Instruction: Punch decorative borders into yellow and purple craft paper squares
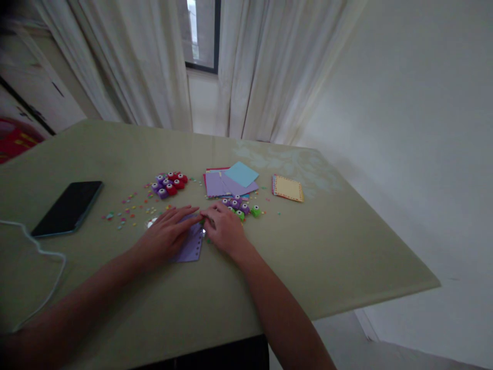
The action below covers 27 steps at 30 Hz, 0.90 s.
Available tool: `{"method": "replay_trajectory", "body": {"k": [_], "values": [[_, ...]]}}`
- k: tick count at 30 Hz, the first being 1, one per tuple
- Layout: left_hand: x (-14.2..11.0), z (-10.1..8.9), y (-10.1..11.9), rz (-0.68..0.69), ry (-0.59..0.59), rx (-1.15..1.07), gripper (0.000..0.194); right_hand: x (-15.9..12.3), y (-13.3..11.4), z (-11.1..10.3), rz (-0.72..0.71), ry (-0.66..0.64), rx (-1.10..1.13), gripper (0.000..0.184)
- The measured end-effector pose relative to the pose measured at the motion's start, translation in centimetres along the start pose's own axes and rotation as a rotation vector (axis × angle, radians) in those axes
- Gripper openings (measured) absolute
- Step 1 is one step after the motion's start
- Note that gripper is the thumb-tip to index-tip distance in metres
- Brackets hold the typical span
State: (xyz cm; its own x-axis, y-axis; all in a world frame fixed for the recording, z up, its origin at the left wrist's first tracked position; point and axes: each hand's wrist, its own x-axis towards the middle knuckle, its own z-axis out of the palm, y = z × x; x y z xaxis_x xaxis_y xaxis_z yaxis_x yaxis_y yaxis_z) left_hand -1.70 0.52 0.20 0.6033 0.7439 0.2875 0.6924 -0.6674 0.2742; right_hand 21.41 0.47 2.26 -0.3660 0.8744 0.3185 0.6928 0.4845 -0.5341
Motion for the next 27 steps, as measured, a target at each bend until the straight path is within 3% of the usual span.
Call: {"method": "replay_trajectory", "body": {"k": [6,10,16,27], "values": [[-0.3,-0.8,0.2,-0.013,0.037,-0.088,0.052,0.0,-0.4,0.2,-0.065,0.013,-0.052,0.038],[-0.6,-0.8,-0.3,-0.113,0.016,-0.057,0.053,-0.1,-0.2,0.5,-0.095,-0.037,-0.127,0.025],[-0.6,-0.9,-0.6,-0.108,-0.024,-0.050,0.049,0.0,0.8,-0.1,0.043,0.089,-0.237,0.012],[-0.6,-0.9,-0.2,-0.118,-0.036,-0.035,0.045,0.1,1.9,0.0,0.086,0.209,-0.290,0.023]]}}
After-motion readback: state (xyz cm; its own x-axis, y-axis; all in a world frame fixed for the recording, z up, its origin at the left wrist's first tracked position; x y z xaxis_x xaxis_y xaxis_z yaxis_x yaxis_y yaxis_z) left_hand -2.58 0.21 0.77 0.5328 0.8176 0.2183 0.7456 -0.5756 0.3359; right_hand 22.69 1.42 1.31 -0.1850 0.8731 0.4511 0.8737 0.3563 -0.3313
